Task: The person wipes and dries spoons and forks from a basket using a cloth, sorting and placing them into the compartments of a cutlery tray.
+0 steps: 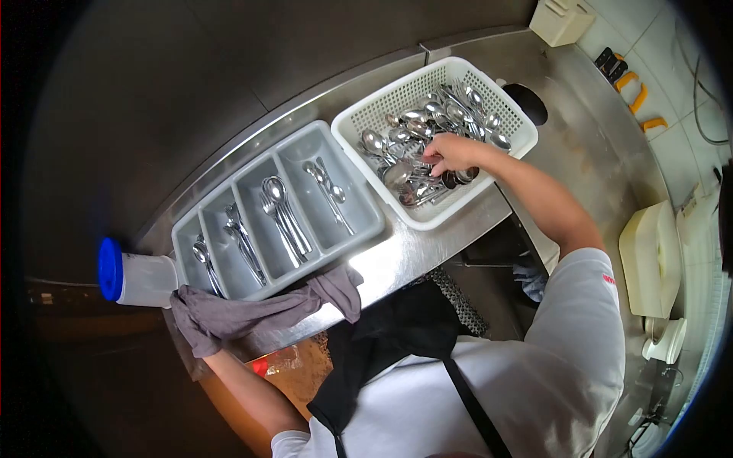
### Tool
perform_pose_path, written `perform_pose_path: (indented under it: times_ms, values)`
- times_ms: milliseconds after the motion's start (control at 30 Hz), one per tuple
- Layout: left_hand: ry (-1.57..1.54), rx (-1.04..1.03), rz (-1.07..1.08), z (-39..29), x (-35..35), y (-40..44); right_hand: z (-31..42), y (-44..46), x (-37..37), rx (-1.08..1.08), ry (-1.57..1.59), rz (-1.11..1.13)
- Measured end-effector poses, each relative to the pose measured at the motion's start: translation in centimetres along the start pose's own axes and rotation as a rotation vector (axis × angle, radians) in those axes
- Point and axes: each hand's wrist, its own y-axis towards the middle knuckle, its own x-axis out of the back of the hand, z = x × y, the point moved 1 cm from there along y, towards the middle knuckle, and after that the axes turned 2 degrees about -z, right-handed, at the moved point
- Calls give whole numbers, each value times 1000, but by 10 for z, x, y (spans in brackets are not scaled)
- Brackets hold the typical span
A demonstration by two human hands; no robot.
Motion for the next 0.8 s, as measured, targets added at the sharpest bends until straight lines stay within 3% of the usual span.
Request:
perform_pose_path:
  times_ms: [33, 100, 200, 300, 400, 600, 700, 800]
  values:
    - [67, 11, 42, 0, 1, 1, 1, -1, -3, -43, 222, 28]
    - [208, 37, 124, -3, 7, 4, 29, -13, 0, -94, -118, -10]
    - [-319, 238, 91, 6, 13, 9, 40, -19, -23, -152, -228, -87]
    - [-63, 76, 87, 5, 9, 5, 49, -16, -21, -183, -228, -173]
    - [220, -63, 159, 10, 13, 9, 60, -5, -25, -90, -390, -108]
    - [-435, 297, 32, -4, 1, 5, 58, 13, -37, -153, -334, -107]
    - [-699, 336, 344, 29, 26, 23, 66, 11, -30, -182, -249, -127]
    - [-590, 390, -40, -12, -8, 6, 61, 9, -22, -93, -83, -180]
